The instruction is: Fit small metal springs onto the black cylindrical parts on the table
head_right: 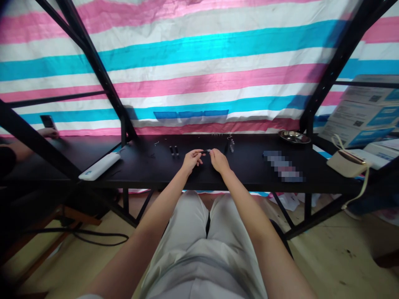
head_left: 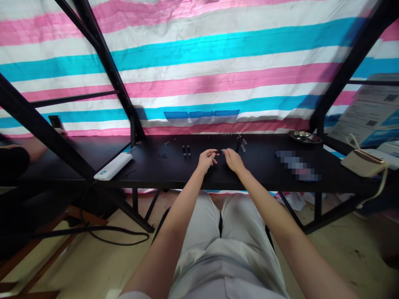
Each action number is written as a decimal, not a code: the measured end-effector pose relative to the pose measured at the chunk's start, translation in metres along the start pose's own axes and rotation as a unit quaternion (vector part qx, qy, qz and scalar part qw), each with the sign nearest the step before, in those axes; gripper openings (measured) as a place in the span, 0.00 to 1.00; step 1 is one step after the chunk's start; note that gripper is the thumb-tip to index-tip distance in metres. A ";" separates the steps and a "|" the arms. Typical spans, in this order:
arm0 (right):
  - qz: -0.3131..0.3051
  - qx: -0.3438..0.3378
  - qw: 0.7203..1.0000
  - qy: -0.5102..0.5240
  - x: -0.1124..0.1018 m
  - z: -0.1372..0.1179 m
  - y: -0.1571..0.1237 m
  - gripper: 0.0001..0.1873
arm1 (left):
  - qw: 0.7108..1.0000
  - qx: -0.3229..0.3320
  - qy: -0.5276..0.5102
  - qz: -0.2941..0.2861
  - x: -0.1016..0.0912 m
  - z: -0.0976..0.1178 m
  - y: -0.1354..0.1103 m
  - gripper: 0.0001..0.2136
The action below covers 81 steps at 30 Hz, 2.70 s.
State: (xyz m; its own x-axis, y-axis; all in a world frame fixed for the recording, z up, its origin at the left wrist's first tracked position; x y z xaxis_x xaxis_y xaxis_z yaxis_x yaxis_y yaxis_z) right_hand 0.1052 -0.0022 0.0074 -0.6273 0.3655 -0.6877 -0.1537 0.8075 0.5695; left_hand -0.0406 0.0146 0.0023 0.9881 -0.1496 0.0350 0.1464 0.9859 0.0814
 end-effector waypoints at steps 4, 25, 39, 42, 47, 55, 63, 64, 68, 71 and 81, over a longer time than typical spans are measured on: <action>0.024 0.002 0.999 0.021 -0.004 -0.003 -0.002 0.20 | 1.000 0.002 0.007 0.002 0.000 -0.001 0.000 0.10; 0.061 -0.035 0.996 0.051 0.000 0.000 -0.001 0.20 | 0.999 0.018 0.029 0.020 0.000 -0.003 0.002 0.10; 0.063 -0.047 0.995 0.060 -0.002 -0.002 -0.001 0.19 | 1.000 0.020 0.013 0.001 0.004 -0.001 0.000 0.07; 0.061 -0.048 0.995 0.064 -0.001 -0.003 -0.001 0.18 | 1.000 0.011 0.018 0.003 0.005 -0.001 0.000 0.07; 0.048 -0.056 0.994 0.078 0.001 -0.001 -0.001 0.17 | 1.000 0.006 0.027 0.015 0.005 -0.002 -0.001 0.09; 0.022 -0.066 0.991 0.111 0.006 0.000 -0.001 0.12 | 0.998 -0.005 0.035 0.051 0.003 -0.004 -0.001 0.08; 0.038 -0.098 0.985 0.135 0.003 -0.002 -0.002 0.10 | 0.995 -0.003 0.043 0.086 -0.001 -0.008 0.002 0.12; 0.040 -0.095 0.985 0.136 0.004 -0.001 -0.002 0.10 | 0.995 -0.003 0.043 0.091 -0.002 -0.009 0.002 0.12; 0.031 -0.077 0.988 0.131 0.008 0.004 -0.001 0.12 | 0.995 0.000 0.038 0.092 -0.002 -0.009 0.003 0.12; 0.015 -0.071 0.990 0.117 0.011 0.005 -0.001 0.13 | 0.996 0.001 0.045 0.070 0.000 -0.008 0.002 0.11; 0.011 -0.061 0.996 -0.066 0.001 -0.002 -0.003 0.10 | 0.989 0.017 0.056 0.133 -0.007 -0.007 0.003 0.08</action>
State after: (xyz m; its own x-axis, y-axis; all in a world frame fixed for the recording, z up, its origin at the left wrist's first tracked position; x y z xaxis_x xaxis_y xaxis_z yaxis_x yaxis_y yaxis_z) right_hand 0.1034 -0.0053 0.0062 -0.5271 0.4471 -0.7227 -0.2376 0.7390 0.6304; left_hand -0.0464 0.0186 -0.0045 0.9908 0.1255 -0.0513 -0.1188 0.9860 0.1172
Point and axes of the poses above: each hand's wrist, its own y-axis towards the middle knuckle, its own x-axis out of the palm, z = x × y, the point moved 3 cm from there along y, towards the middle knuckle, and after that the axes turned 5 degrees about -x, right-handed, at the moved point
